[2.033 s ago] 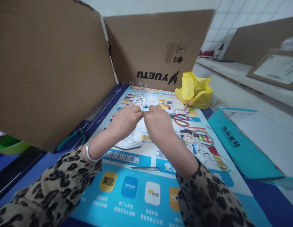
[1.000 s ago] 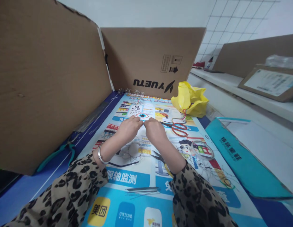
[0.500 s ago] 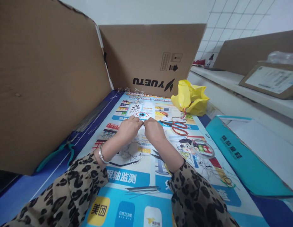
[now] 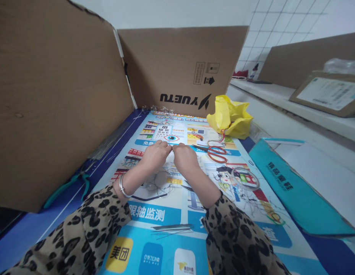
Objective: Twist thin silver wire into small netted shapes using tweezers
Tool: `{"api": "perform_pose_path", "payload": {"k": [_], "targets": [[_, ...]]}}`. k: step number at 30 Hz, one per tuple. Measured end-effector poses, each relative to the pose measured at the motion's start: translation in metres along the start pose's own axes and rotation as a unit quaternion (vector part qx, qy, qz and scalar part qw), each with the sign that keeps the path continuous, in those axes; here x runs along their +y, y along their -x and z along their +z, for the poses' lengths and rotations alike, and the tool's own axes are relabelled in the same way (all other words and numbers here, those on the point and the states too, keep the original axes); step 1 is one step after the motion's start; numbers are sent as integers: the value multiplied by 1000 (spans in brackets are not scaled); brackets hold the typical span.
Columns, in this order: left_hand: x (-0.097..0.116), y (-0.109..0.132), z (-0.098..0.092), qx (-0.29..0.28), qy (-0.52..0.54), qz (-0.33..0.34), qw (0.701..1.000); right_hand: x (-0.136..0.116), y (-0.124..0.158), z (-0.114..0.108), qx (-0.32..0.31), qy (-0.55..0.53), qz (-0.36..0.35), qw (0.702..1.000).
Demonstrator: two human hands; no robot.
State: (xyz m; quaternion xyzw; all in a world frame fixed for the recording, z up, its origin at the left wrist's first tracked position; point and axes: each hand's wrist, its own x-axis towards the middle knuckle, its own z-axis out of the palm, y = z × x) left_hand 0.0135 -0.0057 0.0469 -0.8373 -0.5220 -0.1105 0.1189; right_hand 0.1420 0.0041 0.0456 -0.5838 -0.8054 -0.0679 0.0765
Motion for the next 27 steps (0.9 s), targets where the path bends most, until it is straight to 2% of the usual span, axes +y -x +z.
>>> {"api": "perform_pose_path", "payload": {"k": [8, 14, 19, 27], "targets": [[-1, 1, 1, 16, 15, -18, 1000, 3, -5, 6, 4, -85, 12, 996], [-6, -1, 7, 37, 55, -45, 997, 9, -10, 10, 20, -190, 22, 981], [-13, -5, 10, 50, 111, -71, 990, 12, -12, 16, 38, -295, 39, 954], [-21, -9, 7, 69, 251, -90, 961, 16, -17, 25, 37, -452, 62, 889]]}}
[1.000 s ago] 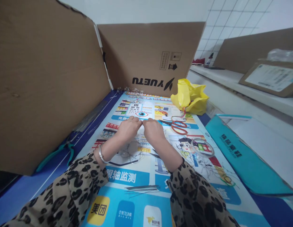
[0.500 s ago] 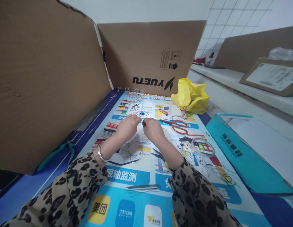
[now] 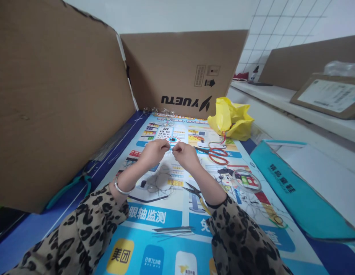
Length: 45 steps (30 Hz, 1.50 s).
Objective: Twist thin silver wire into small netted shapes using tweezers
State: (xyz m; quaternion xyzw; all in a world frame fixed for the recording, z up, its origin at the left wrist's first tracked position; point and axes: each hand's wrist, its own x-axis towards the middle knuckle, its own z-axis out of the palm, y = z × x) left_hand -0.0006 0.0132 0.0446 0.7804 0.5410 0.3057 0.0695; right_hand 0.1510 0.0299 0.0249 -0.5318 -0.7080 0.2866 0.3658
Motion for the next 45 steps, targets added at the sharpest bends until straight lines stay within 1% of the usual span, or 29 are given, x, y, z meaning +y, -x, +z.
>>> {"api": "perform_pose_path", "payload": {"k": [4, 8, 14, 19, 30, 37, 45], "targets": [[-1, -2, -2, 4, 80, -19, 997, -3, 1, -1, -2, -69, 20, 997], [-4, -4, 3, 14, 160, -47, 986, -10, 5, -2, -2, -127, 32, 991], [-11, -5, 13, 25, 274, -84, 958, -15, 7, -3, 4, -180, 30, 983], [-8, -5, 14, 23, 345, -114, 931, -16, 8, -3, 15, -208, 24, 978], [0, -4, 11, 32, 421, -151, 894, -17, 8, -1, 26, -238, 11, 971], [1, -4, 10, 36, 442, -156, 883, -17, 8, -1, 35, -241, 9, 970], [0, -5, 13, 44, 458, -157, 874, -19, 9, -1, 45, -242, 6, 969]]}}
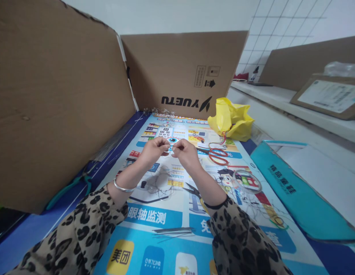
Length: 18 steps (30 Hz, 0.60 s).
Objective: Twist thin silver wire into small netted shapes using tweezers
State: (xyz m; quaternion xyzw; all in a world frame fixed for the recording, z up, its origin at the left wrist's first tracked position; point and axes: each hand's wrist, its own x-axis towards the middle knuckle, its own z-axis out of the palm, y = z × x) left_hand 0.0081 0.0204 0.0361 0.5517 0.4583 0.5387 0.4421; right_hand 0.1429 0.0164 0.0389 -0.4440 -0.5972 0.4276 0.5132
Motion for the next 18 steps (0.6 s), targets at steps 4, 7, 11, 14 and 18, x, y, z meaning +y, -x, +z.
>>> {"api": "perform_pose_path", "payload": {"k": [4, 7, 11, 14, 18], "targets": [[0, 1, 1, 5, 7, 5, 1000, 0, 0, 0, 2, 0, -3, 1000], [1, 2, 1, 7, 12, 8, 1000, 1, 0, 0, 5, -3, -4, 1000], [0, 2, 2, 8, 15, 13, 1000, 1, 0, 0, 8, -4, -5, 1000], [-1, 1, 2, 10, 15, 16, 1000, 1, 0, 0, 10, -3, -5, 1000], [0, 2, 3, 11, 12, 18, 1000, 0, 0, 0, 11, -3, -7, 1000]]}}
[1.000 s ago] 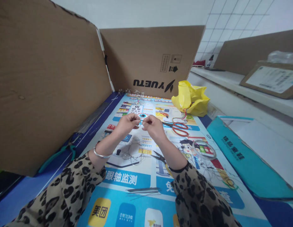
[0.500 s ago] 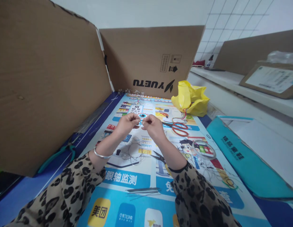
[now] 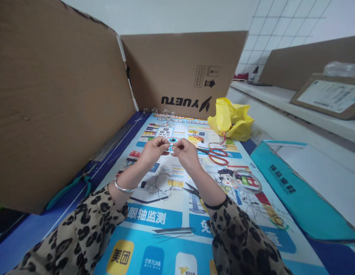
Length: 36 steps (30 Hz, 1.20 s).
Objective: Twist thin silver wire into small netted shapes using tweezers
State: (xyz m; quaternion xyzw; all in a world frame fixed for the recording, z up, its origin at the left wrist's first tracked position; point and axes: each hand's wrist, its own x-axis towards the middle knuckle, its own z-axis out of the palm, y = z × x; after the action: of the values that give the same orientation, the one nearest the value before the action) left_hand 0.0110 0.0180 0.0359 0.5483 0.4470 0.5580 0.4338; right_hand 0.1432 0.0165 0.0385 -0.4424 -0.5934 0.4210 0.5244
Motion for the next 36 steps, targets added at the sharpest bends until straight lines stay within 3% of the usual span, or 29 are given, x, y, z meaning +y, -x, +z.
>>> {"api": "perform_pose_path", "payload": {"k": [7, 22, 36], "targets": [[-1, -2, -2, -8, -31, 21, 999, 0, -1, 0, -7, 1, -4, 1000], [-15, -9, -12, -46, -202, 105, 973, 10, -5, -4, -22, 26, 22, 999], [-12, -5, -11, -29, -264, 159, 951, 9, -3, -3, -40, -17, 73, 996]]}}
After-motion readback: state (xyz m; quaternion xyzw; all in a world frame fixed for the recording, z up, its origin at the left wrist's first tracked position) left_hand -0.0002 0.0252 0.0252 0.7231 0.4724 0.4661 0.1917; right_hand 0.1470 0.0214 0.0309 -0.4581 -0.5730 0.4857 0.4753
